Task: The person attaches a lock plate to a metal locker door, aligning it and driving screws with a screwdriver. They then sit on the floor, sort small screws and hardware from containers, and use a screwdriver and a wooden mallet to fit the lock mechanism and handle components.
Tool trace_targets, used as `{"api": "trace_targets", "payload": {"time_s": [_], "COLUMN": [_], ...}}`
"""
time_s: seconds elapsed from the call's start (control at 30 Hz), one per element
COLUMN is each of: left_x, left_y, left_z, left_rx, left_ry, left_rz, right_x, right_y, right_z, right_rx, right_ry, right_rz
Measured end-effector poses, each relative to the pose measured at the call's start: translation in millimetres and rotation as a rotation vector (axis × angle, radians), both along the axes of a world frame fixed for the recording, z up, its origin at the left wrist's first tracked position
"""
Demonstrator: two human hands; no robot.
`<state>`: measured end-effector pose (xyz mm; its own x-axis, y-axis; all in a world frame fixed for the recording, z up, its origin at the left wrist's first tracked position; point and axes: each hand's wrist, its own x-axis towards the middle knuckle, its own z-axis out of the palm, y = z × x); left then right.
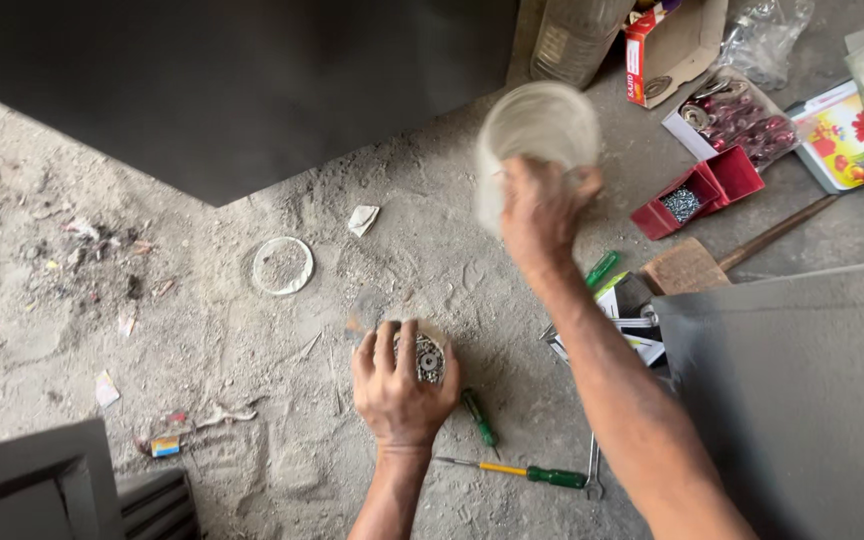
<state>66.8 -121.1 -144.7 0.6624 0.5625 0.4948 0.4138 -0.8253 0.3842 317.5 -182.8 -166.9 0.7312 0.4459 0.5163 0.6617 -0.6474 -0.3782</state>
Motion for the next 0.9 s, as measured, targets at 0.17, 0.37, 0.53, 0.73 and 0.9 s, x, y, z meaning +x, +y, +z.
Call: {"api": "trace_targets", "payload": {"time_s": [0.17,0.37,0.53,0.73,0.9], "left_x": [2.2,10.6,10.8,12.3,13.8], "left_y": [2.8,3.7,5.8,7.0,7.3], "left_z": [10.3,15.5,16.3,18.2,17.8], "left_rx": [-0.029,-0.028,-0.023,-0.041,-0.056], "left_ry": [0.040,0.079,0.125,0.123,0.136], "left_rz": [-0.003,0.008,-0.011,0.000,0.006], "right_x": [-0.8,163.9,207.8,245.5,226.1], "right_y": [-11.9,-64.5,-107.5,-150.4,-136.3], "right_z": [-12.6,-75.5,-144.9,-160.4,-168.1], "right_rx": [0.445,-0.171,-0.455,-0.507,-0.600], "right_ry": [0.023,0.404,0.311,0.236,0.050], "right_rz": [0.017,-0.702,-0.815,-0.678,-0.796]}}
